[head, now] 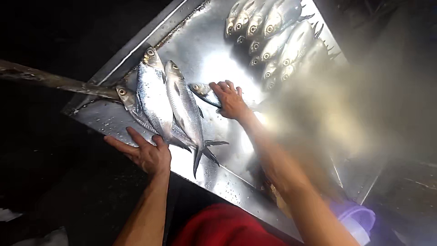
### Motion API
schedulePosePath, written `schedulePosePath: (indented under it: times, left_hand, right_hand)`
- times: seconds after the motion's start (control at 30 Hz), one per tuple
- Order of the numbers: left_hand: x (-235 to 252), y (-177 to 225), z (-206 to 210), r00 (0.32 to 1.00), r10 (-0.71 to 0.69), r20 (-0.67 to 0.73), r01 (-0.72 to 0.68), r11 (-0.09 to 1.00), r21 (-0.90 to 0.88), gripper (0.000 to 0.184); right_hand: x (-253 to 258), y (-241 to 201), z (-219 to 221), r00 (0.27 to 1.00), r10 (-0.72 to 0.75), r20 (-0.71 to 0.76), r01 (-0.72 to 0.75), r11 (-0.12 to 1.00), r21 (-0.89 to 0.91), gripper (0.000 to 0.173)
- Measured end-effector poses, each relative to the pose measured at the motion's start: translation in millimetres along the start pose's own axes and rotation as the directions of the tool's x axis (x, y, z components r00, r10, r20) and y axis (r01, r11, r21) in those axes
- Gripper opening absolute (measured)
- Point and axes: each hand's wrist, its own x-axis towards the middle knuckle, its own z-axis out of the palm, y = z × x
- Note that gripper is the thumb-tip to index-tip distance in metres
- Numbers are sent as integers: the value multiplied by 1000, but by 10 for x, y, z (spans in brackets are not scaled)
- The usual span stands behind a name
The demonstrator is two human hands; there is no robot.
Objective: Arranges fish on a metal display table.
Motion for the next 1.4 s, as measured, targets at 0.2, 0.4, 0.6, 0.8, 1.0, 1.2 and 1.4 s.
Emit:
schedulePosePath:
  times: [0.2, 0.4, 0.6, 0.8, 1.0, 1.2, 1.4]
  left_hand:
    - [15, -2, 54, 1000, -13, -8, 13, 999, 38, 72]
    - [10, -1, 14, 1000, 21, 12, -22, 999, 37, 71]
    - [-13, 58, 5, 999, 44, 4, -44, 998, 54, 71]
    - [-22, 72, 5, 999, -7, 32, 4, 996, 93, 73]
    - [-17, 62, 17, 1000, -2, 20, 0, 995, 100, 73]
    - [-11, 39, 13, 1000, 2, 23, -4, 994, 113, 72]
    - [-13, 41, -16, 999, -3, 47, -3, 994, 113, 73]
  right_hand:
    - [-1052, 401, 395, 978, -207, 10, 206, 977, 61, 45]
    - [-1747, -6, 936, 576, 748, -329, -690, 661, 294, 95]
    - [-1980, -30, 956, 450, 866, -218, -801, 500, 329, 114]
    - [-2037, -84, 1083, 522, 843, -127, -777, 532, 337, 99]
    - [-2319, -200, 706, 640, 767, -45, -401, 383, 832, 104]
    - [-3169, 479, -521, 421, 819, -390, -7, 432, 902, 96]
    - [-3037, 1932, -1592, 209, 913, -349, -216, 391, 895, 70]
